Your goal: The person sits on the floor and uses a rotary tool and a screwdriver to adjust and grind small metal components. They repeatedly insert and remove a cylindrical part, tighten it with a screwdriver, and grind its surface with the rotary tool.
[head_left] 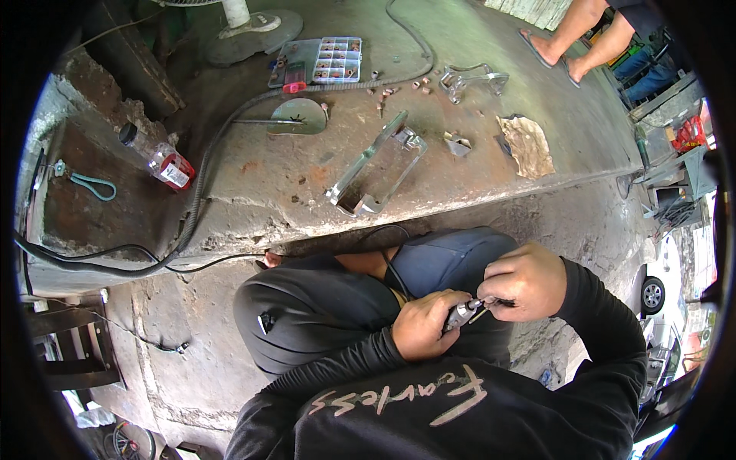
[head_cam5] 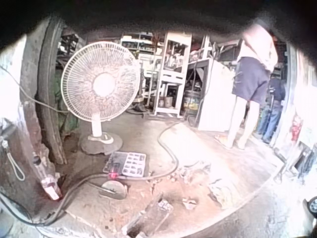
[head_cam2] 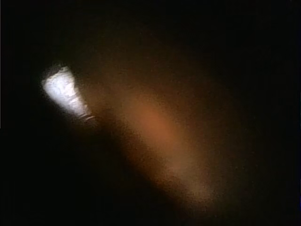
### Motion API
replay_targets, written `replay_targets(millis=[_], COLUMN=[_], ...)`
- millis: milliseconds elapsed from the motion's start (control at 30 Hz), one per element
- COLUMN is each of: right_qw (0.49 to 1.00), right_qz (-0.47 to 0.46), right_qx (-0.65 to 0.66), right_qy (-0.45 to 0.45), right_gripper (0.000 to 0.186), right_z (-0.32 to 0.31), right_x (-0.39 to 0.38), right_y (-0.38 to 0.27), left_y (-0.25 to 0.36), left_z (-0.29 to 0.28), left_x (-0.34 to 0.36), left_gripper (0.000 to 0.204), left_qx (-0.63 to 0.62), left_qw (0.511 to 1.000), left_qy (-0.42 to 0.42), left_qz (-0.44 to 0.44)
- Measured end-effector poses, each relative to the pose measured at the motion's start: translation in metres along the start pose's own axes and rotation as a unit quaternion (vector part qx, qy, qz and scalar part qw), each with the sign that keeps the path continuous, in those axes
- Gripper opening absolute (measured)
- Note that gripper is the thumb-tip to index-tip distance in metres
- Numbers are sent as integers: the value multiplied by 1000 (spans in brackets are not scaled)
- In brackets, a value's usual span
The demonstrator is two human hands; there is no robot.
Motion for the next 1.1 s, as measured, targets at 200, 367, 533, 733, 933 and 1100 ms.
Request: replay_targets(millis=[200,367,533,733,933,1100], right_qw=[982,945,994,961,955,952], right_qz=[73,205,84,41,28,28], right_qx=[161,216,-48,-267,-291,-303], right_qy=[66,136,54,49,49,42], right_gripper=[33,24,18,15,10,8], right_z=[-4,-27,-44,-48,-46,-44], right_x=[4,-15,-8,3,6,6], right_y=[18,42,18,-15,-22,-24], left_y=[-15,-24,-12,-8,-3,-3], left_z=[-13,-20,-24,-21,-22,-21], left_x=[-8,-11,-3,-6,-7,-7], left_gripper=[58,72,63,64,75,76], left_qx=[-15,23,25,22,15,14], left_qw=[998,996,997,998,996,997], left_qy=[40,65,61,59,84,78], left_qz=[-42,-64,-28,-10,20,20])
Point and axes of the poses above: each hand's wrist, its own x-axis towards the middle knuckle, its own z-axis out of the palm, y = z × x, the point moved 10 cm from there along x, towards the middle knuckle, and after that the axes turned 7 degrees about -z, right-handed, at the moved point
